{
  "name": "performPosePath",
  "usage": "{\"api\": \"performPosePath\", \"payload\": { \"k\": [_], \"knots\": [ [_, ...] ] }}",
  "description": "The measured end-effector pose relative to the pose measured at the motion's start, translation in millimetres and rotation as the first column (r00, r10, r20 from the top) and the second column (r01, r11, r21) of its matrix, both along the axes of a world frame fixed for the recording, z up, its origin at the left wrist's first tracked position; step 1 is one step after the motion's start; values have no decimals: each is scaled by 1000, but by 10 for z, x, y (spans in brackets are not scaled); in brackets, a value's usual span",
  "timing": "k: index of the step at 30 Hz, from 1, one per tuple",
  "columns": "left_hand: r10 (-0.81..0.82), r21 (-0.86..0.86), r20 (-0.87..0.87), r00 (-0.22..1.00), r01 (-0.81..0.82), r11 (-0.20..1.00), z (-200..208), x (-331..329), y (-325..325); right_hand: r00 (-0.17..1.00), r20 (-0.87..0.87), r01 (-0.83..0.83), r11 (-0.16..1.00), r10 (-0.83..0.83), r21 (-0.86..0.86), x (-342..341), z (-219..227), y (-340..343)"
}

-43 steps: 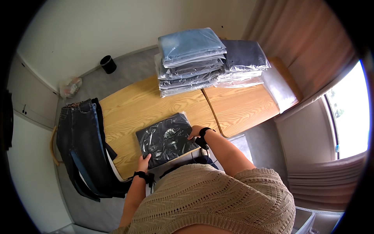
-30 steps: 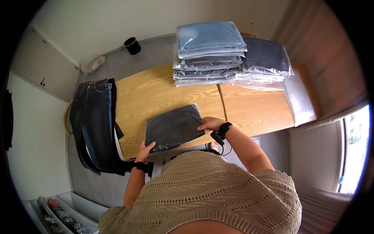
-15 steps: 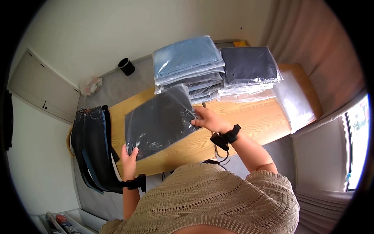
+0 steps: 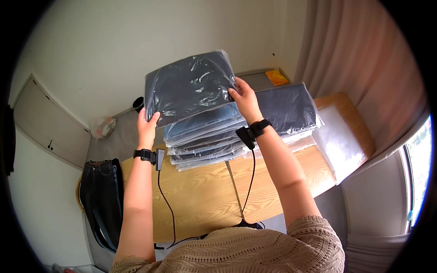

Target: Folding blue jeans and black pants and placing them into clear plastic bags for packaging.

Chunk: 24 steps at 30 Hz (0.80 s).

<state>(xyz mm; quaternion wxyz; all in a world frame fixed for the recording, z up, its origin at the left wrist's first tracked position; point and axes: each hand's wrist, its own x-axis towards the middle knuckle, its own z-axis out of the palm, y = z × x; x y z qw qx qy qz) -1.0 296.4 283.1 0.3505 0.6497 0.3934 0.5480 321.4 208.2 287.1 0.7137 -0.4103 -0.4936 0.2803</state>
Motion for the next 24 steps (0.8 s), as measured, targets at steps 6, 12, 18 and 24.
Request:
{"api": "performPosePath", "payload": {
  "k": [6,12,18,24],
  "knots": [
    [-12,-208,-80,997,-5,978,-669,128,152,972,213,156,948,-98,-279,263,-847,311],
    [-46,-246,-90,995,23,969,-686,116,177,968,211,198,931,-137,-305,260,-769,293],
    [209,-105,-185,960,-230,967,-612,122,52,823,436,504,823,-365,-262,178,-600,162],
    [259,-91,-171,951,-277,957,-625,-54,-21,717,513,609,782,-471,-134,106,-514,20]
  ]
}}
